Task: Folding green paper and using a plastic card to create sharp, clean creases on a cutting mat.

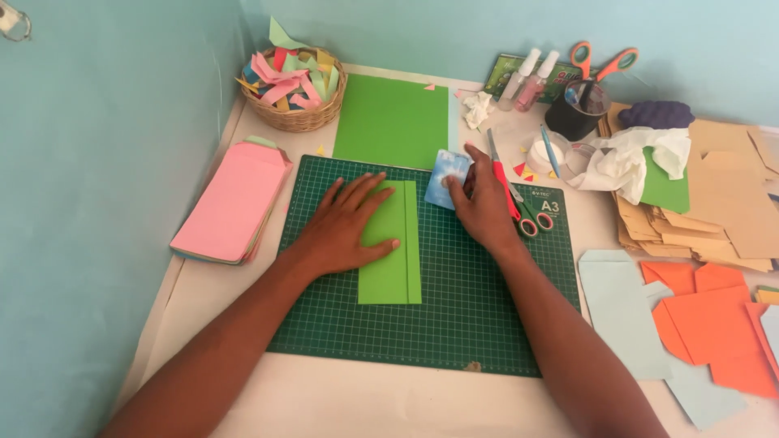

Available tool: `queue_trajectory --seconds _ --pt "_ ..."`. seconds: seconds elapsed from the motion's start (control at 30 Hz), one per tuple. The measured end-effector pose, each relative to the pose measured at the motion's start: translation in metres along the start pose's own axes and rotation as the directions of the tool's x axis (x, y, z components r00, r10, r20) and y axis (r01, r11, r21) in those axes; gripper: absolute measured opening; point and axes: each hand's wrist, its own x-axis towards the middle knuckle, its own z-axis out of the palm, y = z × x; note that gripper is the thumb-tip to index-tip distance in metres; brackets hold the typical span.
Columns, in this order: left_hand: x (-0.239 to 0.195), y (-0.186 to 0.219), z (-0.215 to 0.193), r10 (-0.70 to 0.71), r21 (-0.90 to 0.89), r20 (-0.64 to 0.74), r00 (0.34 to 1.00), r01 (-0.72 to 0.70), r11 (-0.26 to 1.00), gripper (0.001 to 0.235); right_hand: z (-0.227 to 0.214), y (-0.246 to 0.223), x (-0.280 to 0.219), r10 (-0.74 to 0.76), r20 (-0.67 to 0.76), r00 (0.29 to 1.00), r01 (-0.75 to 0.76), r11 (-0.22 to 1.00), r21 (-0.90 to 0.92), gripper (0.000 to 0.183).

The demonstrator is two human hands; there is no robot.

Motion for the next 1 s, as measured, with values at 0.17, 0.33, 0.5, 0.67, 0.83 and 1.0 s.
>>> queue_trajectory --seconds 0.17,0.33,0.5,0.67,0.83,1.0 --pt "0.004 0.008 -0.014 -0.044 -0.026 0.116 0.992 0.048 0.999 0.088 0.002 0.006 -0.001 0.007 0.011 1.0 -0.007 1.0 -0.005 0.058" --pt "0.005 0.009 -0.016 -0.061 -0.063 0.125 0.99 0.069 0.996 0.092 0.001 0.004 -0.003 -0.001 0.014 1.0 0.001 0.999 0.034 0.054" --pt "0.006 0.006 -0.015 -0.061 -0.087 0.122 0.991 0.072 0.994 0.095 0.004 0.003 -0.005 0.004 -0.019 1.0 0.001 0.967 0.255 0.056" --pt "0.006 0.004 -0.015 -0.056 -0.106 0.092 0.994 0.066 0.992 0.096 0.009 0.02 0.001 -0.024 -0.005 1.0 0.024 0.999 0.036 0.049" --pt "0.007 0.004 -0.014 -0.058 -0.126 0.095 0.994 0.07 0.99 0.097 0.0 -0.012 -0.012 -0.094 -0.04 0.995 0.084 0.977 -0.195 0.045" --pt "0.006 0.004 -0.013 -0.063 -0.113 0.106 0.992 0.075 0.991 0.091 -0.006 -0.041 -0.022 -0.289 -0.089 0.953 0.215 0.854 -0.473 0.044"
